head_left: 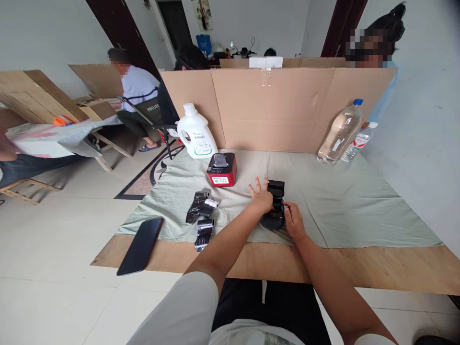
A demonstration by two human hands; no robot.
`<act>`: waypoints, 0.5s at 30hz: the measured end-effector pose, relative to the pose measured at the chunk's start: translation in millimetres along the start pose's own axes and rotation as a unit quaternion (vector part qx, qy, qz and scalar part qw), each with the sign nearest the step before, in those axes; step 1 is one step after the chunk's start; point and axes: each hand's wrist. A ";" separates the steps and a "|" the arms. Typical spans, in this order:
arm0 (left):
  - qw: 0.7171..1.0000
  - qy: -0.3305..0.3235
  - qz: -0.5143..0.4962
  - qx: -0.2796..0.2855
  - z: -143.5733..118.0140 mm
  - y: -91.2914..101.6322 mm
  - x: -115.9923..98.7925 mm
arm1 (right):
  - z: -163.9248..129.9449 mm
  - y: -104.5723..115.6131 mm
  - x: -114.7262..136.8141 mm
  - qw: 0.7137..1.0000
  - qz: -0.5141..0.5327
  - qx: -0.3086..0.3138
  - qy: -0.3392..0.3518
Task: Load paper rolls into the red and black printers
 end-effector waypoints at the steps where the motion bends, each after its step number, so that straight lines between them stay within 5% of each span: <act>1: 1.000 -0.001 -0.006 0.000 -0.1 -0.7 0.0 | -0.3 -0.2 -0.5 1.000 -0.002 0.000 0.000; 15: 0.990 -0.050 -0.122 0.052 13.6 -13.2 30.0 | 2.2 1.4 -1.0 0.999 -0.009 0.025 0.021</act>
Point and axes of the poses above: each hand's wrist, its own z-axis towards the middle knuckle, its own y-axis out of the back of the hand, x = y × z, and after that the axes turned 7 degrees about y, right-handed
